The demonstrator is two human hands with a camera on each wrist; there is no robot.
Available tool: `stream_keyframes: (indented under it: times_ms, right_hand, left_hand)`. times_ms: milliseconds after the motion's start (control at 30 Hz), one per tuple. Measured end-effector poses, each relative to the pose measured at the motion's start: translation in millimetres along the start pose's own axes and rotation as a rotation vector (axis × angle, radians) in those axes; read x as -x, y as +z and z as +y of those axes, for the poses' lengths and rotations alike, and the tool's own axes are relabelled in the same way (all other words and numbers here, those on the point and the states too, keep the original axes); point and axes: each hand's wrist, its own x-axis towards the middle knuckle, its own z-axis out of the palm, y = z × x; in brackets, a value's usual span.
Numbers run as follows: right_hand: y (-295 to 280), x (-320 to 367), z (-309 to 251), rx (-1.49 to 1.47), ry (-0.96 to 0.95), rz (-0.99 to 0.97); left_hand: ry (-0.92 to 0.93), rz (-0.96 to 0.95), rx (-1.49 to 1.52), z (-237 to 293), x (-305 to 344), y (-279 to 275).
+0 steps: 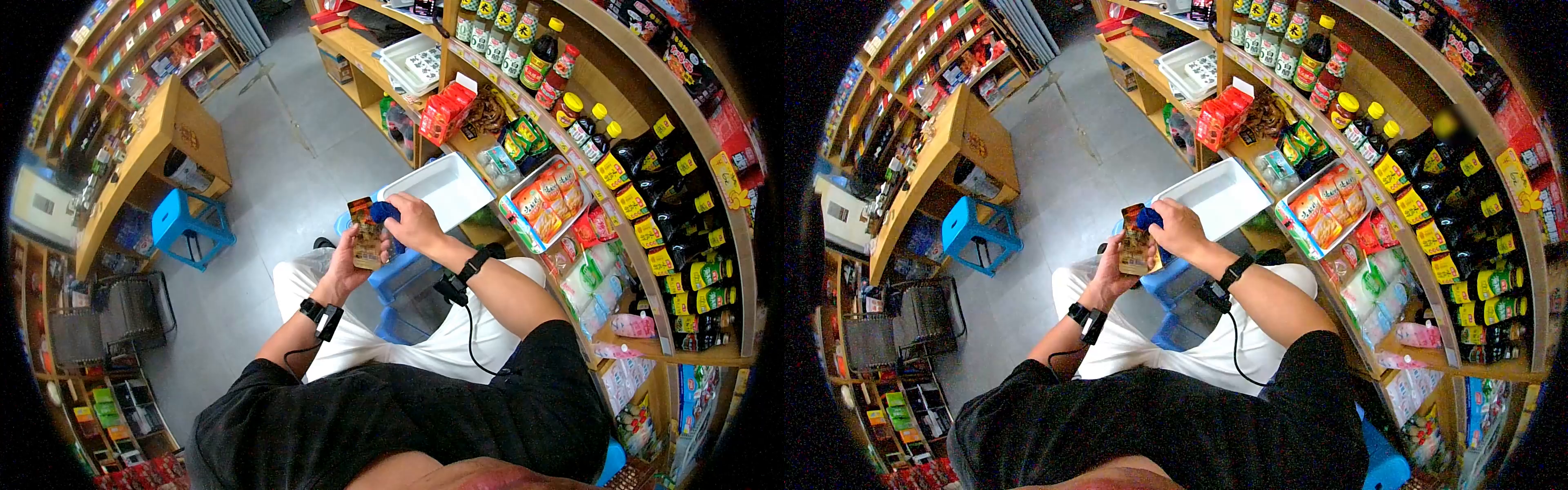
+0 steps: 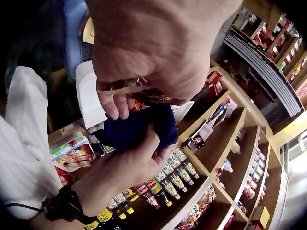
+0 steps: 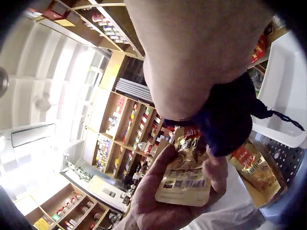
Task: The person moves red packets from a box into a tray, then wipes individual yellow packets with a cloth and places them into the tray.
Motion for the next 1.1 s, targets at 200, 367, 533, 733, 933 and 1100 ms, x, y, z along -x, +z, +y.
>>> stream_keyframes:
  times_ms: [200,367,533,733,933,1100]
  right_hand:
    - [2.9,2.8,1.9,0.025,-0.084,0.015]
    - [5.4,6.5,0.4,0.050,-0.205,-0.038]
    - [-0.2,-0.1,-4.4,-0.008,-0.332,-0.055]
    - [-2.0,1.4,-10.1,-0.042,-0.390,-0.170]
    - [-2.2,3.3,-11.9,0.099,-0.302,-0.104]
    - [-8.2,-4.0,-0.7,0.080,-0.153,-0.041]
  left_hand:
    - [0.065,-0.027,-0.160,-8.6,-2.2,2.0]
    - [0.092,0.012,-0.230,-12.8,-10.3,-0.5]
    - [0.149,0.040,-0.158,-8.4,-14.5,-1.9]
    - [0.174,0.100,-0.069,7.3,-12.5,2.0]
    - [0.194,0.066,-0.125,12.1,-9.8,4.2]
    - [0.149,0.082,-0.219,5.9,-3.8,9.2]
